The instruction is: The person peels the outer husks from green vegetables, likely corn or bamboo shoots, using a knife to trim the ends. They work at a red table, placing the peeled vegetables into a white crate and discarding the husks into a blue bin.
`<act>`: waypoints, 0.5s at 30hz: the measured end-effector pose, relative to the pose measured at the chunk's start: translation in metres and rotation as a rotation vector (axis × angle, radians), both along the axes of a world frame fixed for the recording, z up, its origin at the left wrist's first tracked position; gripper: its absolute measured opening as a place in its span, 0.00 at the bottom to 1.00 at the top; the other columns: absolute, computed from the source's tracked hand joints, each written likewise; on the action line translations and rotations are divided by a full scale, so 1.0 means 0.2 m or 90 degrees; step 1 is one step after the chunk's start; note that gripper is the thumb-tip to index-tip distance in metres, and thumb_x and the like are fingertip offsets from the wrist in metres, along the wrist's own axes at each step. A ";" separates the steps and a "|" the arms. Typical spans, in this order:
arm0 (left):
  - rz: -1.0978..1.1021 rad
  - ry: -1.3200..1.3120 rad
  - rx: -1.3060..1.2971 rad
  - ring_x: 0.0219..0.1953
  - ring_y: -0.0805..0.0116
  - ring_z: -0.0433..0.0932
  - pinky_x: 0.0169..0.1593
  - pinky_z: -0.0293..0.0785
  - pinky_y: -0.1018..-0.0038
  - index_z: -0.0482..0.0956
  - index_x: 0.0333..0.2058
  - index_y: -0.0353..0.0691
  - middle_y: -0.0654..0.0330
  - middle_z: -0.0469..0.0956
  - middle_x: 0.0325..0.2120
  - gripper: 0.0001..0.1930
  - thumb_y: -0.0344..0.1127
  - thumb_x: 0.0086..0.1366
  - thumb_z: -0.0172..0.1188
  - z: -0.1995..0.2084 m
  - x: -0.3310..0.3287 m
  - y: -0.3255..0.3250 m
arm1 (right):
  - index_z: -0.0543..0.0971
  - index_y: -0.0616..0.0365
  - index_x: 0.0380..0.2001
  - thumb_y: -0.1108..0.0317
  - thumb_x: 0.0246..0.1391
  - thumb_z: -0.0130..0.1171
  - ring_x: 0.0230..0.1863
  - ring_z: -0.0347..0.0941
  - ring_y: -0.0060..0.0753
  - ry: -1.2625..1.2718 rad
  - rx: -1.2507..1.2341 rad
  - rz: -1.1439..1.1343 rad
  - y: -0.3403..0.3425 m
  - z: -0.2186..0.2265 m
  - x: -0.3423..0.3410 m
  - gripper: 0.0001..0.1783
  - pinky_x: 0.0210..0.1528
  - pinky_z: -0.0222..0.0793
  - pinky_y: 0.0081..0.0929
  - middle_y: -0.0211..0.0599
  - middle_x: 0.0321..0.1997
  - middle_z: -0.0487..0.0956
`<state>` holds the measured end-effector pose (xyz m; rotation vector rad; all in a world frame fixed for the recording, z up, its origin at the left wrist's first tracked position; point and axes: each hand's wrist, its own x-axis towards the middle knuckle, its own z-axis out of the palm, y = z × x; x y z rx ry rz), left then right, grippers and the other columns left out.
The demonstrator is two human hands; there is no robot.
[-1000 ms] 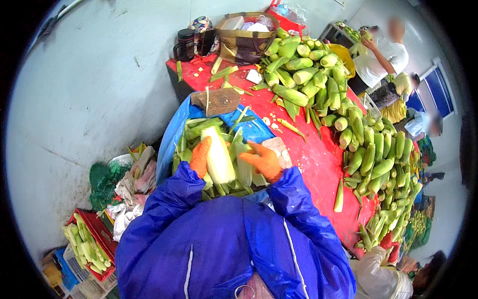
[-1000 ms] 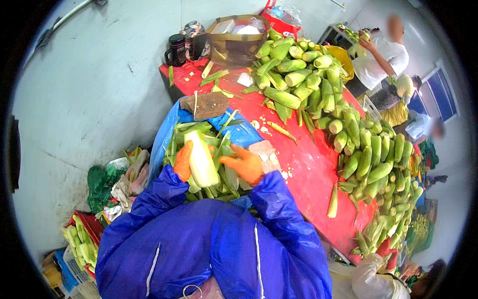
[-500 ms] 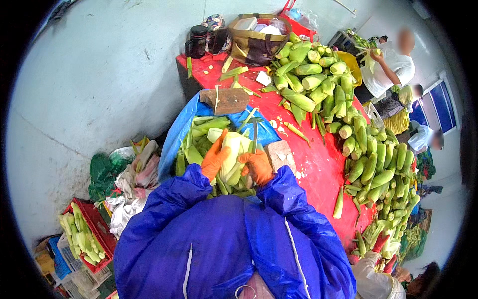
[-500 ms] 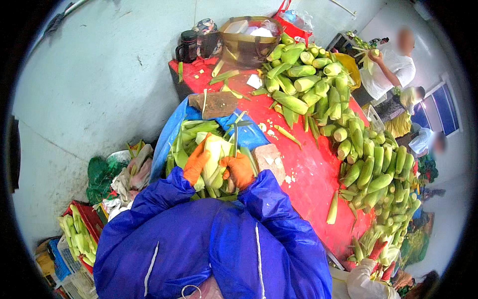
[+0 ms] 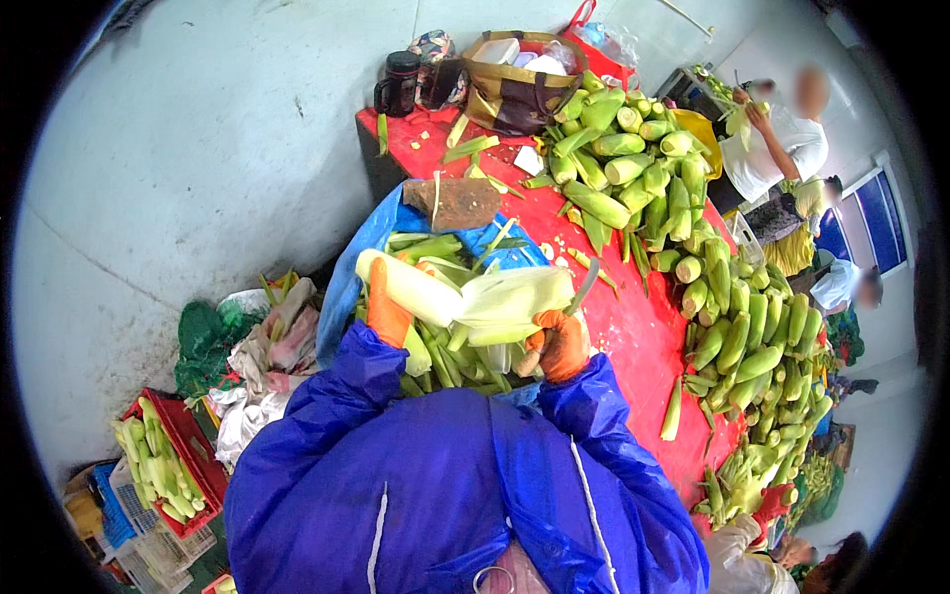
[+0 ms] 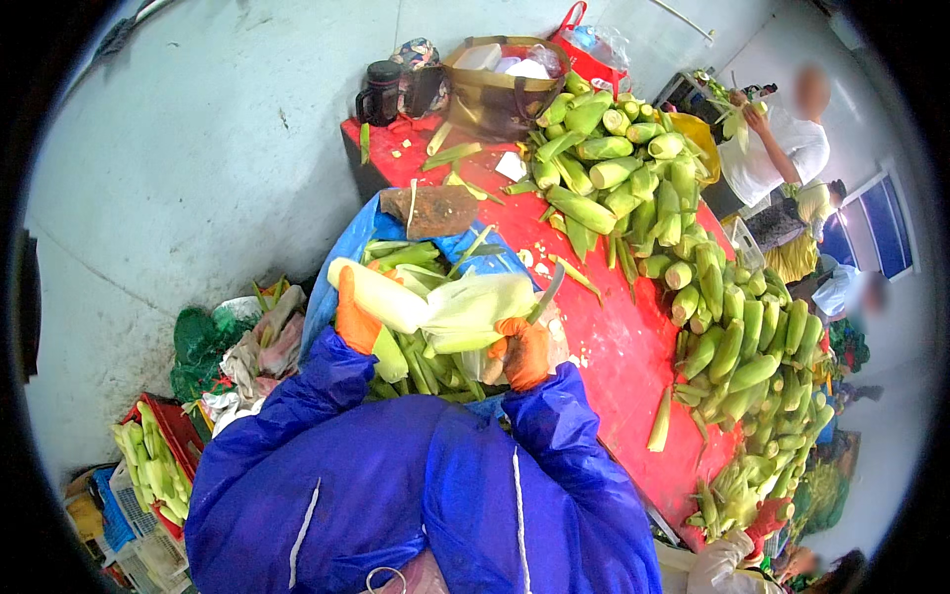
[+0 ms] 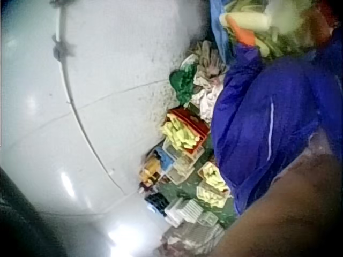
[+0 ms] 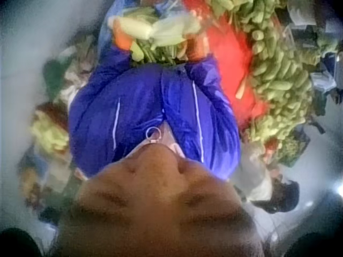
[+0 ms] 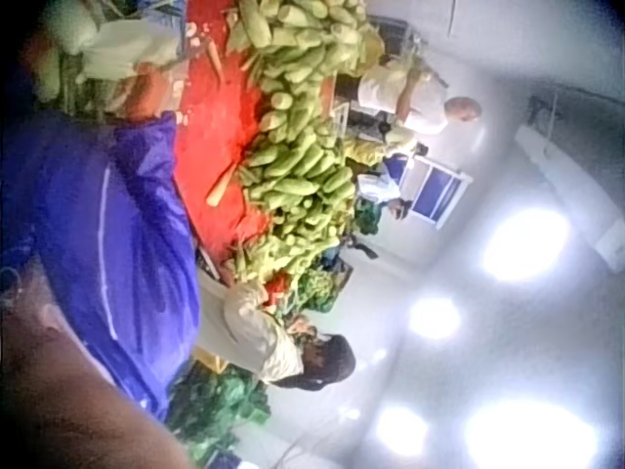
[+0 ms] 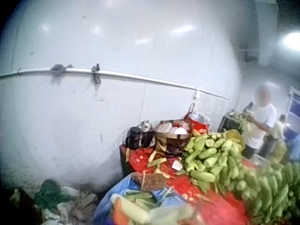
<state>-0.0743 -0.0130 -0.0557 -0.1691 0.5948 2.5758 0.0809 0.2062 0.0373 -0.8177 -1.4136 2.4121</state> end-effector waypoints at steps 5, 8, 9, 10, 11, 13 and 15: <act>0.091 -0.007 -0.005 0.46 0.53 0.76 0.50 0.73 0.56 0.62 0.57 0.39 0.44 0.75 0.46 0.41 0.67 0.58 0.56 -0.10 -0.18 -0.11 | 0.74 0.65 0.36 0.63 0.48 0.53 0.13 0.66 0.34 0.175 -0.237 -0.113 0.13 -0.06 0.06 0.16 0.19 0.68 0.30 0.36 0.17 0.73; 0.101 0.099 -0.191 0.37 0.58 0.79 0.44 0.76 0.61 0.61 0.59 0.37 0.48 0.79 0.40 0.34 0.57 0.64 0.54 0.07 -0.16 -0.12 | 0.77 0.65 0.37 0.58 0.53 0.56 0.21 0.72 0.28 -0.061 0.163 0.068 0.21 -0.15 0.00 0.18 0.21 0.66 0.25 0.39 0.25 0.79; 0.073 0.162 -0.256 0.35 0.60 0.79 0.43 0.77 0.62 0.61 0.59 0.37 0.49 0.79 0.38 0.33 0.54 0.65 0.55 0.09 -0.15 -0.11 | 0.78 0.66 0.39 0.57 0.54 0.58 0.23 0.73 0.26 -0.147 0.342 0.174 0.17 -0.08 -0.04 0.20 0.21 0.67 0.25 0.40 0.28 0.80; 0.049 0.228 -0.309 0.36 0.63 0.79 0.43 0.76 0.68 0.62 0.59 0.37 0.51 0.79 0.38 0.29 0.48 0.66 0.56 0.19 -0.09 -0.05 | 0.75 0.68 0.50 0.56 0.52 0.63 0.26 0.76 0.27 -0.240 0.576 0.196 0.11 0.02 -0.09 0.29 0.24 0.70 0.25 0.44 0.37 0.81; 0.020 0.282 -0.318 0.37 0.65 0.79 0.44 0.76 0.70 0.64 0.58 0.36 0.53 0.79 0.38 0.27 0.41 0.64 0.59 0.21 -0.06 -0.01 | 0.70 0.67 0.57 0.51 0.49 0.66 0.29 0.77 0.28 -0.201 0.654 0.199 0.13 -0.03 -0.12 0.38 0.28 0.72 0.25 0.46 0.42 0.81; 0.014 0.369 -0.409 0.38 0.70 0.77 0.43 0.75 0.72 0.69 0.53 0.39 0.59 0.79 0.39 0.24 0.37 0.60 0.65 0.17 -0.02 0.09 | 0.69 0.64 0.59 0.48 0.47 0.68 0.32 0.77 0.27 -0.148 0.559 0.223 -0.06 0.28 -0.18 0.42 0.32 0.73 0.24 0.47 0.43 0.81; -0.086 0.479 -0.479 0.45 0.69 0.75 0.48 0.73 0.74 0.65 0.59 0.41 0.59 0.76 0.46 0.34 0.34 0.55 0.69 0.24 0.04 0.15 | 0.68 0.63 0.59 0.48 0.46 0.69 0.30 0.76 0.23 -0.034 0.625 0.236 -0.15 0.25 -0.25 0.42 0.30 0.71 0.22 0.43 0.40 0.81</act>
